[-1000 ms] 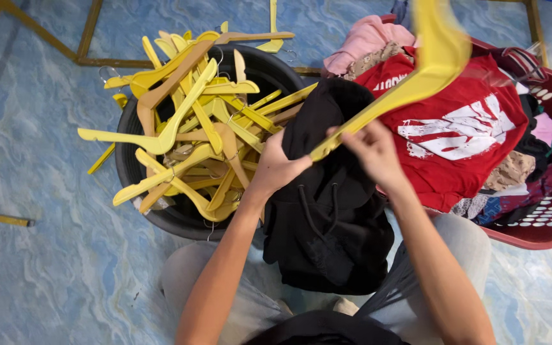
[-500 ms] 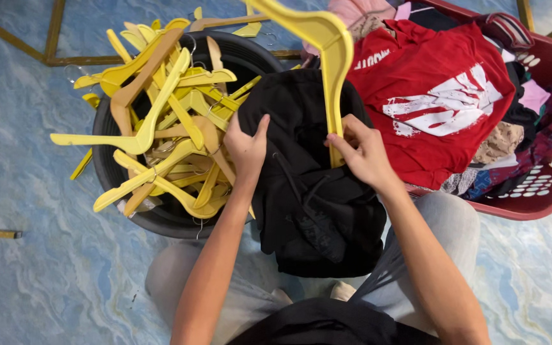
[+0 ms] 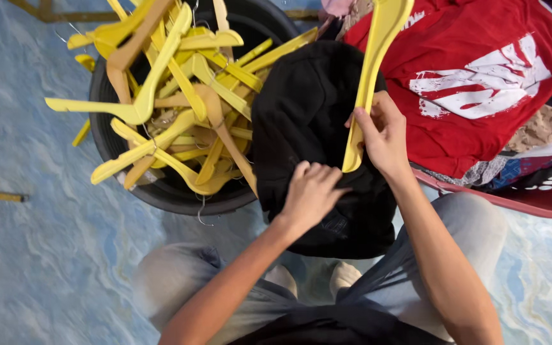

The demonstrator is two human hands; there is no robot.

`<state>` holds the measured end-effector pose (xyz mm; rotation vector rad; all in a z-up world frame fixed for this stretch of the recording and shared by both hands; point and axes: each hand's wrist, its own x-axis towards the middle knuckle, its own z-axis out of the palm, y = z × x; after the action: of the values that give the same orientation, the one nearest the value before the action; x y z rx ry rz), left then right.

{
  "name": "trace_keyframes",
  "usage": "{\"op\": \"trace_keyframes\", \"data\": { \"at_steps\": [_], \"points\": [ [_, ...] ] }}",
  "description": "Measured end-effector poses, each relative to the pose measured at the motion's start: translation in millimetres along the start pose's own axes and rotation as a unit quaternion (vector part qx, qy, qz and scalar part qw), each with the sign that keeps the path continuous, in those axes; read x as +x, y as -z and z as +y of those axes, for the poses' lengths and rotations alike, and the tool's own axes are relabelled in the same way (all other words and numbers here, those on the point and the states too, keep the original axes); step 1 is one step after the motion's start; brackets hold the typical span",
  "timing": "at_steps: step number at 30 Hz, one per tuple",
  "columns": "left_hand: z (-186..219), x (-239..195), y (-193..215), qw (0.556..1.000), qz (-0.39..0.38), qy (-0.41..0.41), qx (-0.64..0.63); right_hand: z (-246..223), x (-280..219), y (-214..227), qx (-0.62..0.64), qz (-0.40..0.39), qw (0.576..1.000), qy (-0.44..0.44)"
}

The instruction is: The person sits on the floor and repeatedly picks up clothes from a laundry basket, places each item on a hanger, and hangs it on a nearby clothing rack. The person handles a black hoodie, a red t-shirt, and a patterned top, using yellow and wooden hangers.

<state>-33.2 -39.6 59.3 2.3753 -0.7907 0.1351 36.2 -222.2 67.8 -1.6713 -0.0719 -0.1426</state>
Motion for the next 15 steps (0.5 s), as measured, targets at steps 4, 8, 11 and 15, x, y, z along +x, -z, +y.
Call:
{"op": "trace_keyframes", "data": {
  "at_steps": [4, 8, 11, 15],
  "points": [
    [-6.7, -0.7, -0.9, 0.995, 0.038, 0.053, -0.082, 2.2, -5.0, 11.1, -0.030, -0.044, 0.999, -0.004],
    [-4.8, 14.8, 12.5, 0.985, 0.093, 0.084, -0.117, -3.9, -3.5, 20.3, 0.005, -0.119, 0.993, -0.014],
    [-7.1, 25.5, 13.6, 0.970, 0.140, 0.108, -0.169, -10.4, -4.6, 28.0, -0.039, -0.154, 0.986, -0.040],
    [-5.8, 29.3, 2.2, 0.970, 0.092, 0.156, -0.162, -21.3, -1.2, 29.8, -0.019, -0.178, 0.983, -0.035]
  ]
}}
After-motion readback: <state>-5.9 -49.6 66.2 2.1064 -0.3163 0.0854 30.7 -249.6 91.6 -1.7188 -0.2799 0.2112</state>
